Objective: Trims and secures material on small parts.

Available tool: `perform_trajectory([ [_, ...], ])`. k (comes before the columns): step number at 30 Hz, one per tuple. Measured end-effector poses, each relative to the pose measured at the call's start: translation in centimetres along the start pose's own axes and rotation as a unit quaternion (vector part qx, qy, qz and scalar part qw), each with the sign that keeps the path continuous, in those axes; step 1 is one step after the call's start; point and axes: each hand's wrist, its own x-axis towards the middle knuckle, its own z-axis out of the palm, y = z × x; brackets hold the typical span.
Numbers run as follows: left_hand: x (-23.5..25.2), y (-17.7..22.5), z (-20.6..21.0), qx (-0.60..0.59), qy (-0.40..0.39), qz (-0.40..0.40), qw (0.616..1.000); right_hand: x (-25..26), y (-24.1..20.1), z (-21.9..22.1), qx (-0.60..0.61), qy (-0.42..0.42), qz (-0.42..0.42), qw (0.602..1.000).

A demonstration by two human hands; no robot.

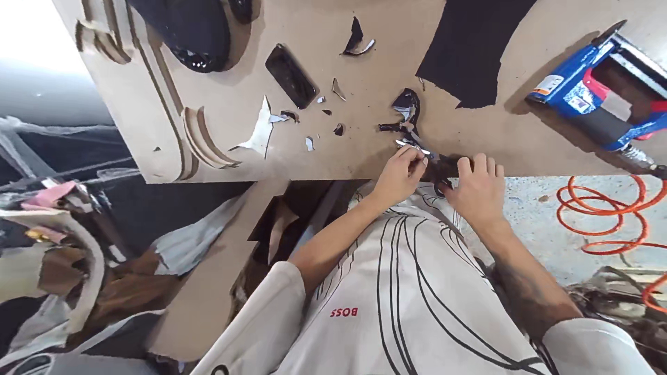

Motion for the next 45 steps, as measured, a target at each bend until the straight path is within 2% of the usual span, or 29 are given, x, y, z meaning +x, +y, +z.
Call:
perform_trajectory([
  [3,0.0,0.0,0.0,-0.008,-0.007,-0.001,1.000,0.3,0.5,0.0,0.009,-0.013,-0.023,1.000],
  [7,-0.6,0.1,0.0,-0.024,-0.066,-0.003,0.998,0.4,0.5,-0.6,-0.015,-0.028,-0.025,0.999],
  [10,-2.2,0.6,-1.2,0.054,-0.121,-0.056,0.990,0.1,0.6,-1.4,-0.021,-0.011,-0.020,1.000],
  [12,-3.1,0.6,-2.4,0.125,-0.084,-0.106,0.983,-0.6,1.1,-2.0,-0.026,0.006,-0.009,1.000],
  [13,-3.3,0.2,-2.9,0.154,-0.027,-0.103,0.982,-1.0,1.4,-2.1,-0.024,0.016,-0.004,1.000],
  [15,-2.5,-1.2,-3.1,0.210,0.091,-0.047,0.972,-2.0,1.6,-1.6,-0.016,0.030,0.002,0.999],
  [17,-0.4,-2.2,-3.3,0.251,0.138,0.044,0.957,-2.7,1.4,-1.0,-0.006,0.033,0.014,0.999],
  [20,2.3,-2.2,-3.3,0.316,0.103,0.132,0.934,-3.2,1.1,-0.3,-0.010,0.037,0.033,0.999],
  [26,3.9,-2.5,-3.9,0.412,0.085,0.229,0.878,-2.8,0.7,0.6,0.011,0.080,0.032,0.996],
  [29,4.0,-2.4,-4.1,0.417,0.096,0.237,0.872,-2.9,1.1,1.1,0.024,0.095,0.029,0.995],
  [34,4.1,-0.9,-3.9,0.424,0.070,0.210,0.878,-3.0,1.0,1.8,0.052,0.082,0.038,0.995],
  [45,4.1,-0.4,-2.3,0.424,0.070,0.165,0.888,-1.5,-1.7,2.9,0.091,0.066,0.053,0.992],
])
